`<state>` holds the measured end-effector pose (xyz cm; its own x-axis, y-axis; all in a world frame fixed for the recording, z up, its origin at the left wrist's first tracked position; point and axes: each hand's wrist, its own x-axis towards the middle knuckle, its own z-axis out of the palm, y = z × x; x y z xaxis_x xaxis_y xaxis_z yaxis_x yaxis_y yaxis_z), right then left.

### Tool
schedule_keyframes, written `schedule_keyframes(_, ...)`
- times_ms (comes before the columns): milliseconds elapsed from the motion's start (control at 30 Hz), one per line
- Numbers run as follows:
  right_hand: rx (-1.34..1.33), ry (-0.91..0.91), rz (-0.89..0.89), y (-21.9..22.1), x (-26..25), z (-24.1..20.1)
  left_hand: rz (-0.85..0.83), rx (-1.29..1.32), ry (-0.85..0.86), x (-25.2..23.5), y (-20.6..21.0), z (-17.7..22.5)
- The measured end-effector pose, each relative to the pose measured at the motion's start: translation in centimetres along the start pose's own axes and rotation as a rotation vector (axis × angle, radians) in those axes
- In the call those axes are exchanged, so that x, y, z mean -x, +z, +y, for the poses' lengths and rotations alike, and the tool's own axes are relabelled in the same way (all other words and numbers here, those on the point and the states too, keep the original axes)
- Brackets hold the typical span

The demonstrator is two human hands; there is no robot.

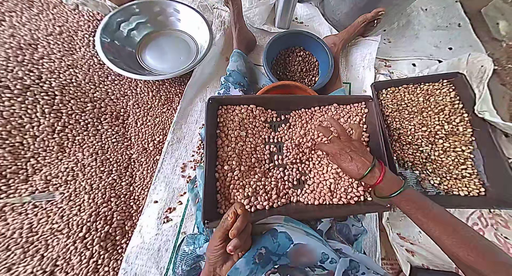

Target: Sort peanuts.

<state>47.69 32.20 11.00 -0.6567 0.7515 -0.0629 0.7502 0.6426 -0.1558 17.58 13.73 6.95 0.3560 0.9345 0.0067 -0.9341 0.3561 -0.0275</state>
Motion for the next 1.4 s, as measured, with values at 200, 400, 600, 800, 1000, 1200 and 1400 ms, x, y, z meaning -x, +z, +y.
schedule_keyframes(200, -0.584, -0.238, -0.424, 2.3, -0.1, -8.6, -0.035, -0.058, -0.067, 0.1, -0.8, -0.8)
schedule_keyframes(400, -0.590, -0.034, -0.125, 2.3, -5.9, -9.3, -0.039, -0.179, -0.072, 0.3, 0.2, -0.5)
schedule_keyframes(600, -0.317, 0.181, 0.113, -0.3, -4.2, -2.3, -0.031, -0.030, -0.015, 0.7, -0.2, -0.8)
schedule_keyframes(800, -0.017, -0.028, 0.239, 4.2, -3.4, -1.9, -0.042, -0.075, -0.040, -0.1, 0.1, -0.9)
schedule_keyframes(1000, 0.059, -0.038, 0.282, 4.8, -3.2, -2.2, -0.048, -0.045, -0.025, 0.0, -0.1, -0.9)
schedule_keyframes(1200, -0.520, 0.161, 0.125, 2.3, -3.1, -1.5, -0.056, -0.058, -0.018, 0.1, 0.0, -1.0)
schedule_keyframes(1400, -0.879, 0.326, -0.008, 2.2, -1.2, -2.6, -0.033, 0.005, -0.012, 0.2, -0.3, -0.8)
